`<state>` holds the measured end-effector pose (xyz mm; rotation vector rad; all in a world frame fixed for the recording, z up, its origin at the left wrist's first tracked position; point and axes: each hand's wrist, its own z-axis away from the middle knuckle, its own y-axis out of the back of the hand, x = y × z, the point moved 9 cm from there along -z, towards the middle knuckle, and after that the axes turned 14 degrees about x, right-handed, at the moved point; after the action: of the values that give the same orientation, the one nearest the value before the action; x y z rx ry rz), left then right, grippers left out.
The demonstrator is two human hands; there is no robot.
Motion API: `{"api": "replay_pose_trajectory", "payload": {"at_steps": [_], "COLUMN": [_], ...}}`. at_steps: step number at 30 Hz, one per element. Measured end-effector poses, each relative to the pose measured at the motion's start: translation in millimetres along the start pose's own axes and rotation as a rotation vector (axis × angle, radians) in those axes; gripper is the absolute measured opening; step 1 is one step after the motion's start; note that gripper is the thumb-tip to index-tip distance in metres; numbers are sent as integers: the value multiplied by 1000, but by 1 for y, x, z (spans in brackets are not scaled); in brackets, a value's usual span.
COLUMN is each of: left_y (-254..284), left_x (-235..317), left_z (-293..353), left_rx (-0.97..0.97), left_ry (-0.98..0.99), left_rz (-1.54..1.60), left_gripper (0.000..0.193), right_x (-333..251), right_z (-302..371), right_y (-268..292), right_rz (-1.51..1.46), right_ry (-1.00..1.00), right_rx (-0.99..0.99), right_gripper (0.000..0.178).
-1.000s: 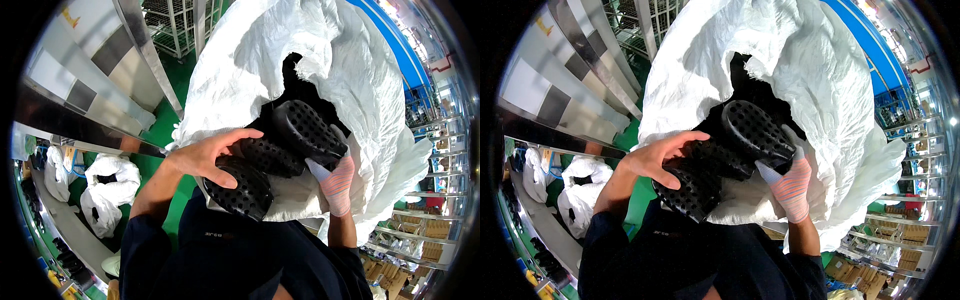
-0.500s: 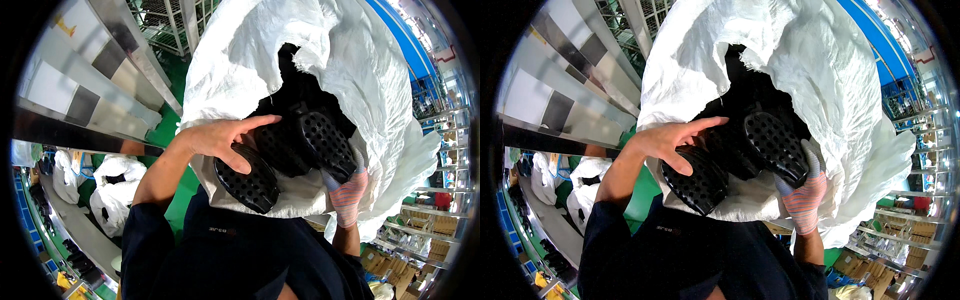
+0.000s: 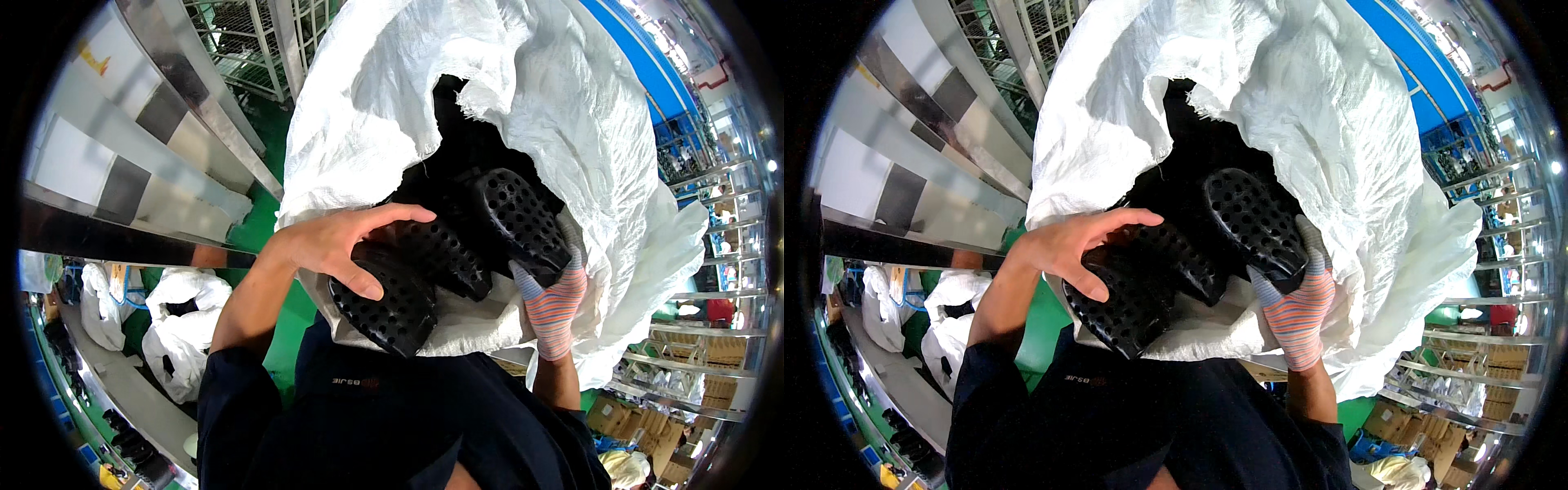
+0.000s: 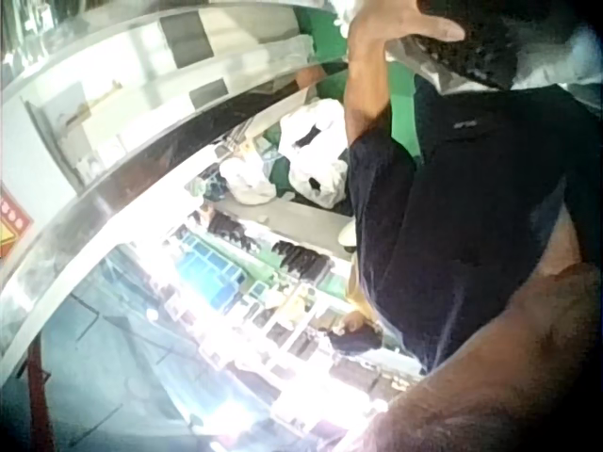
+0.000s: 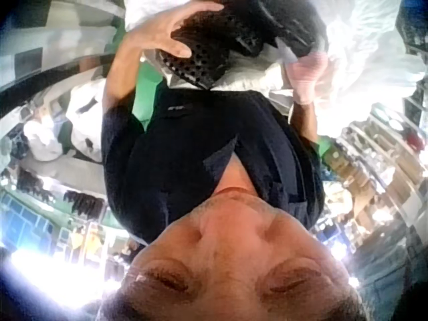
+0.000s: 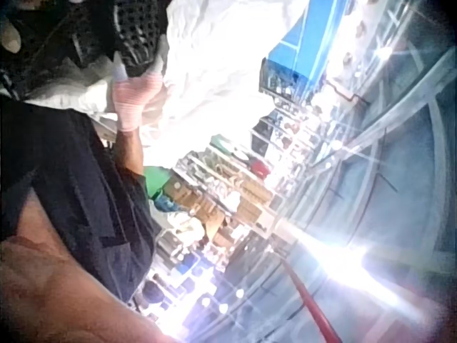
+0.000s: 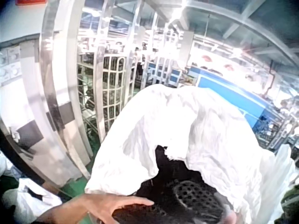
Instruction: The person sorts shoe components from a large bag and then attaches straps to finished shoes on a conveyor belt.
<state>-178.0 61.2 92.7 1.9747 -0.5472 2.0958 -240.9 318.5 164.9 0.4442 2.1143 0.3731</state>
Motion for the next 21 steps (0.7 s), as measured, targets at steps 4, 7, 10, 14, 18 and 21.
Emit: {"api": "replay_pose_trajectory", "payload": {"at_steps": [4,7,10,14,18,21], "left_y": [-1,1,2,5,7,7], "left_x": [3,3,1,-5,-9,-9], "left_z": [3,2,0,2,4,3], "left_rx": [-10,-7,5,48,49,32], "left_ry": [-38,-58,-28,-66,-32,62], "left_rz": [-40,-85,-56,-51,-29,-35], "left_gripper": [115,116,119,116,121,127], "right_x": [10,13,7,8,3,-2], "right_z": [5,7,4,4,3,5], "right_y": [0,0,-1,-5,-5,1], "right_rz": [23,16,20,1,-25,16], "right_ry": [11,18,27,13,-19,28], "right_rx": [-22,-14,-9,-13,1,27], "right_gripper": [83,82,81,79,79,80]}}
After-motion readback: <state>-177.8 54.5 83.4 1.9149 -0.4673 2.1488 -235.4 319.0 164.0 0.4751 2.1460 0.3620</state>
